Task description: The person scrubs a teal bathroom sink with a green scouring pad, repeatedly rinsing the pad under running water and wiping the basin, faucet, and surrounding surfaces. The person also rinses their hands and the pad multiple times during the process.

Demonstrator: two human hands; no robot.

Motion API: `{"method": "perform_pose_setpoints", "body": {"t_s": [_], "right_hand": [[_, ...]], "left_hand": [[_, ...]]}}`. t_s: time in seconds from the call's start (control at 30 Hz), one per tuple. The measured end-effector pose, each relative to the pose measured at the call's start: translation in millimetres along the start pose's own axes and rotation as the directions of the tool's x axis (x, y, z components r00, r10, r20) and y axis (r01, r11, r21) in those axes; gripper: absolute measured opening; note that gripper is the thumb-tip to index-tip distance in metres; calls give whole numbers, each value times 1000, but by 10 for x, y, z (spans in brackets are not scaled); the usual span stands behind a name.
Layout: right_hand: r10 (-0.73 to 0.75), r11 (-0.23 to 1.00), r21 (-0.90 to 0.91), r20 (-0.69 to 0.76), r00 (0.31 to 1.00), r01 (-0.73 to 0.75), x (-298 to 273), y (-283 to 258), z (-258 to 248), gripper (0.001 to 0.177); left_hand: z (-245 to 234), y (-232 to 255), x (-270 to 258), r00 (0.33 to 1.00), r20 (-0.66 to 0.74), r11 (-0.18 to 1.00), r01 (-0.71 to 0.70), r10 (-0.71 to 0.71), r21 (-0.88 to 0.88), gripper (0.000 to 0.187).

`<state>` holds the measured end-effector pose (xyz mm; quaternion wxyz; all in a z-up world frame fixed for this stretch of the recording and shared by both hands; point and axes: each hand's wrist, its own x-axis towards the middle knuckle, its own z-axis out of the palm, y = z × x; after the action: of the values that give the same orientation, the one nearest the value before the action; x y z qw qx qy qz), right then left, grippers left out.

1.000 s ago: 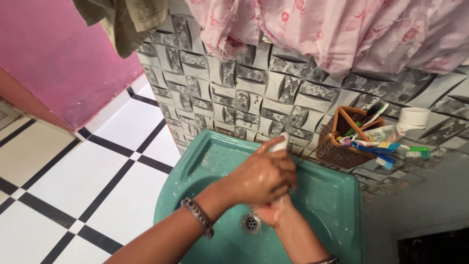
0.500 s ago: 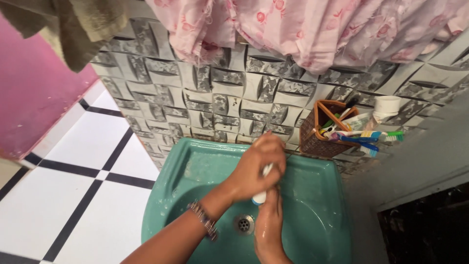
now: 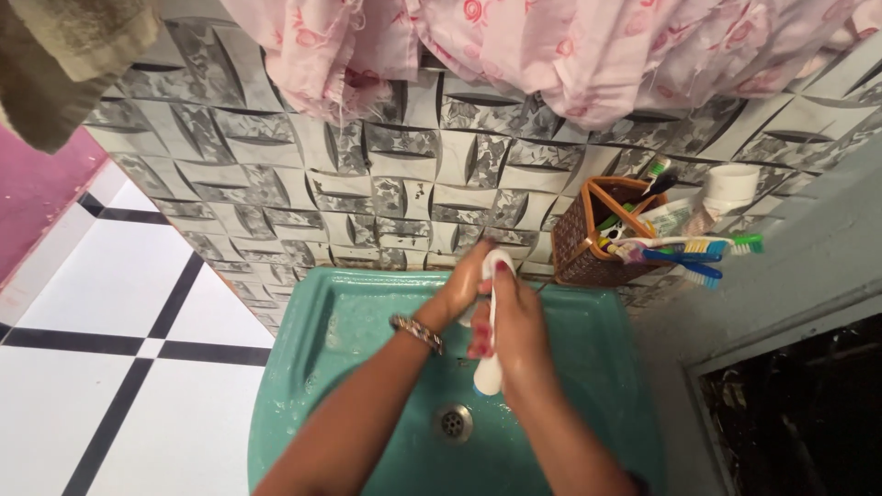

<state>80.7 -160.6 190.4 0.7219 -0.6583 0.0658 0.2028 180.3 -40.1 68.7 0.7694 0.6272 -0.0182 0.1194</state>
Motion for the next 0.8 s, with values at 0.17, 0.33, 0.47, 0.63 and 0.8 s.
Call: {"method": "perform_pose_setpoints", "body": {"t_s": [0.17, 0.33, 0.47, 0.63, 0.8], "right_hand": [[249, 850, 276, 541, 803, -449, 470, -276, -102, 20], [149, 918, 284, 401, 904, -278, 413, -138, -57, 11], [-134, 991, 33, 123, 983, 131, -54, -18, 28, 9], [-391, 911, -147, -10, 920, 386, -449, 121, 153, 15], [-474, 880, -58, -39, 880, 472, -417, 494, 93, 17]], "left_hand": [[162, -368, -424, 903, -308, 951, 253, -298, -178, 30], [210, -267, -896, 908, -411, 987, -8, 74, 161, 29], [58, -315, -1142, 923, -224, 582, -1, 314, 813, 33], [-532, -295, -1423, 928, 55, 112, -103, 369, 988, 42], [-725, -295, -1608, 824, -341, 143, 311, 452, 940, 53]]}}
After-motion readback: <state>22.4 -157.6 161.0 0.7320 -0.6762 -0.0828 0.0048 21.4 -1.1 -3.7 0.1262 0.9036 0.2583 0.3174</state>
